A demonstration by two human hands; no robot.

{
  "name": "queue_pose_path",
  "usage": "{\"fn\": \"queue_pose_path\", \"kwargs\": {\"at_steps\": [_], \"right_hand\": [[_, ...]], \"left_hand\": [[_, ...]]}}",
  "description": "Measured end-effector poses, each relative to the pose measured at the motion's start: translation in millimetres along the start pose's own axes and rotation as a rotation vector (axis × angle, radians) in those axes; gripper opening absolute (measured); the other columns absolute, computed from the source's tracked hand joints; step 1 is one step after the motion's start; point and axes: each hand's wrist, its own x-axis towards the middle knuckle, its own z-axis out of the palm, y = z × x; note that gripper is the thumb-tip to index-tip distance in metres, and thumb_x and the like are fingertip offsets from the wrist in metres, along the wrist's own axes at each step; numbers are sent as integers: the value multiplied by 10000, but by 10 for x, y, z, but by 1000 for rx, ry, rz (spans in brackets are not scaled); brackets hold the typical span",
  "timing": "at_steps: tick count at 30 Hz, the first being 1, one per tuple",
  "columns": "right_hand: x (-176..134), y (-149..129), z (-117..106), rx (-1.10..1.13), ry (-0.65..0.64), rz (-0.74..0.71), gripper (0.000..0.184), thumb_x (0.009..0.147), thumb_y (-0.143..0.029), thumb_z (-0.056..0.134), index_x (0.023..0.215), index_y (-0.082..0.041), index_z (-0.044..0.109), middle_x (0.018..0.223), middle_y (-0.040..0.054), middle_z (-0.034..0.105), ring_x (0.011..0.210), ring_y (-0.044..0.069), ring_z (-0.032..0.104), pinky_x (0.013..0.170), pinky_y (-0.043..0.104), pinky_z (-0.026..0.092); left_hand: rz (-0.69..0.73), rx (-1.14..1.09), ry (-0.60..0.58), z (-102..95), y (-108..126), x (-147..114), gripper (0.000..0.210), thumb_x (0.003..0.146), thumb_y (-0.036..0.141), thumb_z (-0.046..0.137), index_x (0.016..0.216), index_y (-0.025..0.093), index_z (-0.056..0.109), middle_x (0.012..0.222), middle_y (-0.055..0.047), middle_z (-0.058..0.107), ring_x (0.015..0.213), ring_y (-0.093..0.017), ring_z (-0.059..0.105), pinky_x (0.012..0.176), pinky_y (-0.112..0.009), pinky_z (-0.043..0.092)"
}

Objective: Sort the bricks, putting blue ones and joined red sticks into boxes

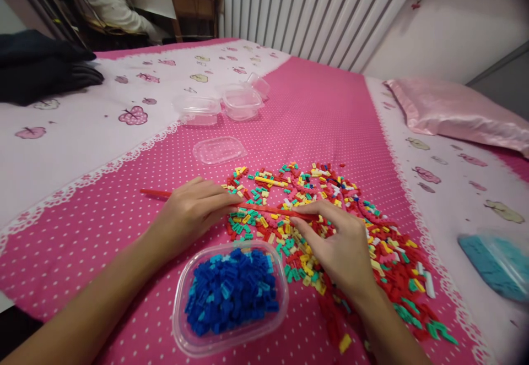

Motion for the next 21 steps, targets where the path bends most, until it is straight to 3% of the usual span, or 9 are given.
{"fn": "queue_pose_path", "kwargs": {"at_steps": [10, 21], "right_hand": [[6, 1, 19, -6, -7, -28, 96, 844, -161, 706, 922, -204, 741, 888, 8, 791, 796, 169, 737, 776, 281, 566], [-13, 29, 26, 62, -76, -36, 116, 899, -213, 682, 979, -213, 766, 982, 32, 804, 908, 183, 747, 826, 282, 566]], "left_hand": [[82, 92, 10, 26, 24, -4, 100, 968, 180, 605, 1020, 151, 686, 842, -27, 727, 718, -150, 628, 679, -288, 416], [37, 15, 5, 19, 29, -37, 76, 945, 164, 634, 996, 143, 686, 830, -25, 716, 736, -150, 655, 684, -269, 480]]}}
